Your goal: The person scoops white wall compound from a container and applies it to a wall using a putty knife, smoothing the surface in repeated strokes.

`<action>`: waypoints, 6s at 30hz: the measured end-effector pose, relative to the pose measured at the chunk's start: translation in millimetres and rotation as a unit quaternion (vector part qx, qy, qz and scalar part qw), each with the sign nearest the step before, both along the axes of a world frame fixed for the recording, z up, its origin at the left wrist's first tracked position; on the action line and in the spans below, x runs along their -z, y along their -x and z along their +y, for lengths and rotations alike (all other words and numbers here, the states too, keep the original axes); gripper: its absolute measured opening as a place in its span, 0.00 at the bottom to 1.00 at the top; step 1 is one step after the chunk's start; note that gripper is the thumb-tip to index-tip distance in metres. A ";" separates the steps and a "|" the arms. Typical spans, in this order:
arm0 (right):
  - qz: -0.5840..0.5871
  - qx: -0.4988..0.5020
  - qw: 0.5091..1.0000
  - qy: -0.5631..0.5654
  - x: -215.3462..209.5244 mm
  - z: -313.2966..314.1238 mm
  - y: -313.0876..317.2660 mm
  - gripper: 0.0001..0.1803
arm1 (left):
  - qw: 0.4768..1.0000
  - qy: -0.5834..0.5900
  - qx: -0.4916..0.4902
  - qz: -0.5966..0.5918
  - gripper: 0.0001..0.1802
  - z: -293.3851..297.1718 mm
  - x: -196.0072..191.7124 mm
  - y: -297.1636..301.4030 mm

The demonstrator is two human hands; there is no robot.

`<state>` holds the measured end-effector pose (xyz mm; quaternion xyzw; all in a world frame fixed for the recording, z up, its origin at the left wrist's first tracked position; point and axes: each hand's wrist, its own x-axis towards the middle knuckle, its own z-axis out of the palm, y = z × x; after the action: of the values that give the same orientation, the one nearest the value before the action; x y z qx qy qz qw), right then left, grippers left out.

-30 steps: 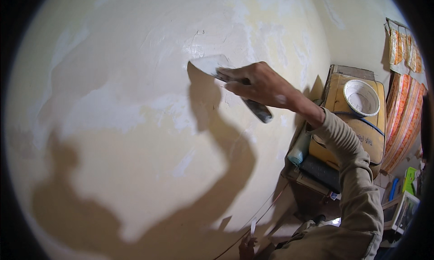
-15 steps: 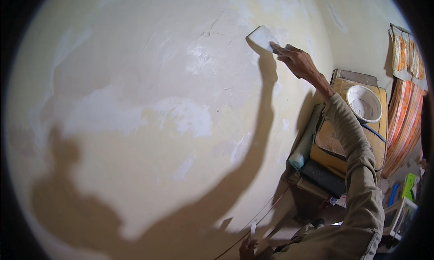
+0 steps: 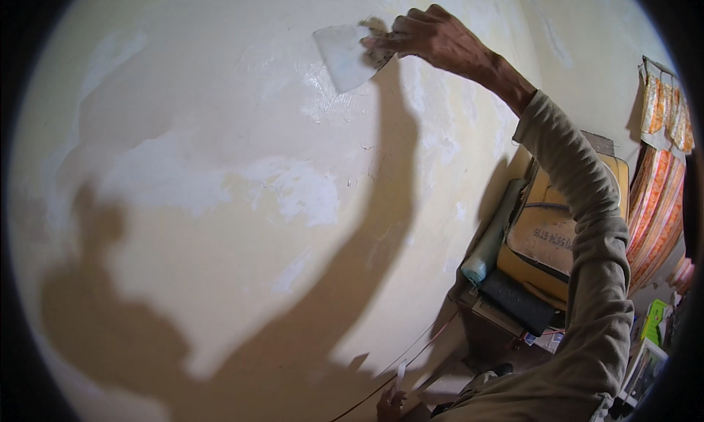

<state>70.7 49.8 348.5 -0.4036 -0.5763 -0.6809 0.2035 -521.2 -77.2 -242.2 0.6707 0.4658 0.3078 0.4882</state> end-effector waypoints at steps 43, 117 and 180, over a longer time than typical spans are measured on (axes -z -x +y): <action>0.496 -0.225 0.834 0.084 109.1 -21.9 72.8 0.25 | 0.999 -0.015 0.027 -0.009 0.28 5.4 -2.4 -8.6; 0.368 -0.106 0.912 0.147 28.4 -51.2 28.5 0.23 | 0.997 0.000 0.046 0.066 0.18 5.9 -45.3 -27.4; 0.760 -0.369 0.156 0.512 316.8 -156.3 234.7 0.17 | 0.942 -0.318 0.110 0.009 0.20 74.2 -276.1 -78.6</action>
<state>-164.0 -106.6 31.7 -0.4721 -0.4325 0.5707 0.5141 -442.6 -3.0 33.8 0.8408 0.2717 0.3784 0.2759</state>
